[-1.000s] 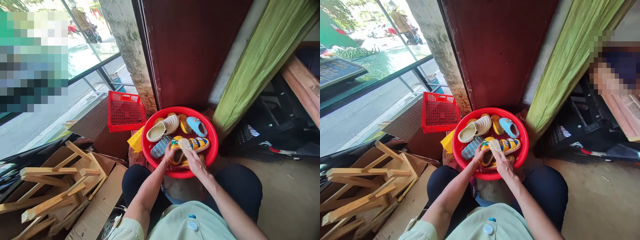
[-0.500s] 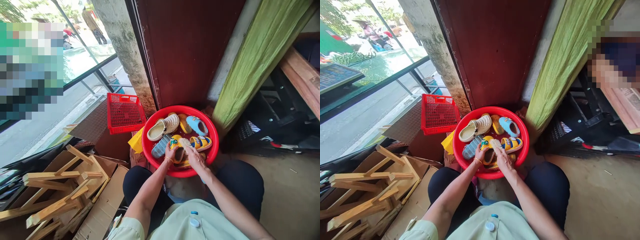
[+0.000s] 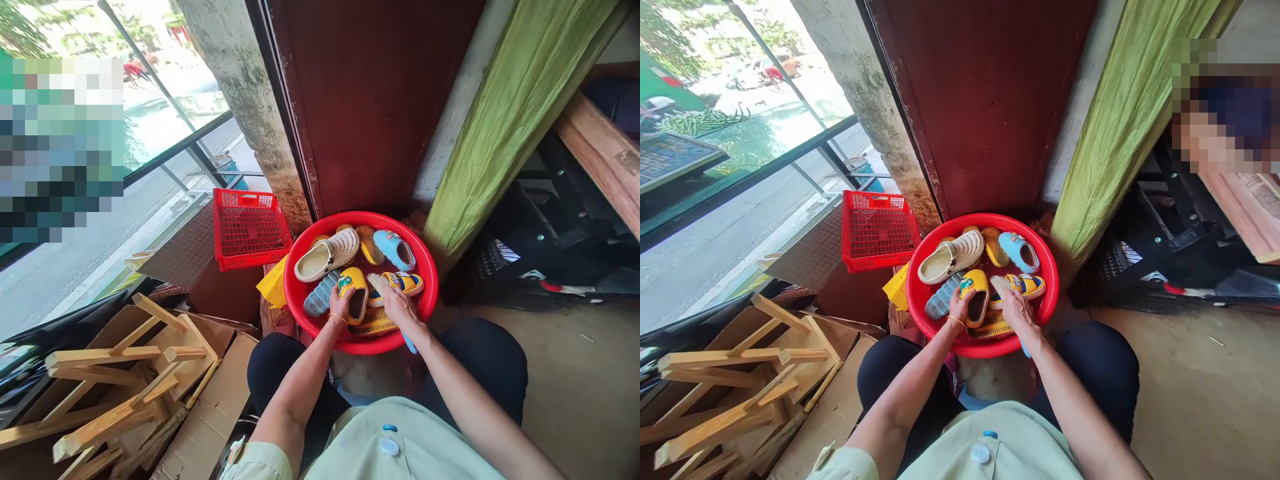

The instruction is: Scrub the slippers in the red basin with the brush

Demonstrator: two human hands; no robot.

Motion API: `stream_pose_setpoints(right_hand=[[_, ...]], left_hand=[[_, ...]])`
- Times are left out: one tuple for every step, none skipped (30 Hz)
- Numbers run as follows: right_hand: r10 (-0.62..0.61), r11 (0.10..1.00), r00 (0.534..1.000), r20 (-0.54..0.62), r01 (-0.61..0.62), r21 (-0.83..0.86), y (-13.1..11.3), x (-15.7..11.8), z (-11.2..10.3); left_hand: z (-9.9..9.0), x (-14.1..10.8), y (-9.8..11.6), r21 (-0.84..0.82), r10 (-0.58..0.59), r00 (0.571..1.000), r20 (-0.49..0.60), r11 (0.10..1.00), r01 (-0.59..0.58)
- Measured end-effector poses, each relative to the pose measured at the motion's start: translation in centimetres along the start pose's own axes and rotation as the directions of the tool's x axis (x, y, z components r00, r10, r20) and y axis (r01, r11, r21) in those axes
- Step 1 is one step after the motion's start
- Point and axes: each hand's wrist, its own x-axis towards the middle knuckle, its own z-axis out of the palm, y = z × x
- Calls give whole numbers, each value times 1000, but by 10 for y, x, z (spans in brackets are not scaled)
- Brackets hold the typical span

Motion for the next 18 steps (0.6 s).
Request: stream_pose_setpoints(right_hand=[[2, 1000, 1000, -24, -1, 21, 2, 4, -1], [1, 999, 998, -55, 2, 53, 2, 6, -2], [-7, 996, 996, -93, 15, 91, 1, 7, -4], [-22, 991, 991, -131, 40, 131, 0, 5, -5], [-46, 984, 986, -161, 73, 165, -1, 1, -7], [-79, 976, 982, -173, 112, 187, -3, -6, -10], [-120, 968, 979, -165, 152, 199, -4, -14, -12], [-163, 961, 977, -137, 188, 201, -6, -24, -14], [-200, 957, 975, -91, 215, 195, -8, -35, -16], [-229, 956, 973, -33, 231, 181, -10, -45, -18], [-243, 959, 970, 26, 236, 158, -14, -54, -18], [-242, 965, 967, 81, 231, 126, -18, -61, -18], [-227, 972, 966, 126, 217, 86, -24, -64, -18], [-200, 980, 967, 158, 196, 41, -30, -64, -16], [-168, 985, 970, 176, 172, -3, -38, -61, -14], [-138, 988, 973, 183, 148, -39, -47, -54, -12], [-112, 990, 977, 181, 125, -64, -56, -46, -9], [-93, 991, 980, 176, 108, -78, -65, -37, -6]], left_hand=[[1, 0, 1, -8, -22, 1000, -5, 1000, 22], [1, 1, 1, -12, -46, 999, -8, 999, 46], [0, 2, 2, -14, -69, 998, -9, 998, 69], [0, 3, 2, -13, -95, 995, -8, 995, 95], [-1, 4, 2, -12, -121, 993, -9, 993, 121], [-2, 5, 2, -11, -145, 989, -16, 989, 145], [-2, 7, 1, -9, -166, 986, -28, 986, 166], [-2, 8, 2, -8, -181, 983, -44, 984, 181], [-2, 9, 2, -8, -187, 981, -58, 982, 187], [-1, 10, 2, -6, -180, 981, -71, 984, 180], [1, 11, 2, 6, -159, 984, -81, 987, 160], [2, 10, 2, 32, -131, 987, -90, 990, 134], [4, 10, 2, 72, -99, 990, -106, 992, 106], [5, 8, 2, 121, -69, 990, -124, 989, 84], [6, 6, 1, 170, -48, 988, -145, 983, 73], [6, 4, 1, 208, -36, 986, -164, 976, 70], [6, 2, 0, 225, -33, 984, -175, 972, 73], [5, 0, -1, 222, -35, 984, -176, 972, 75]])
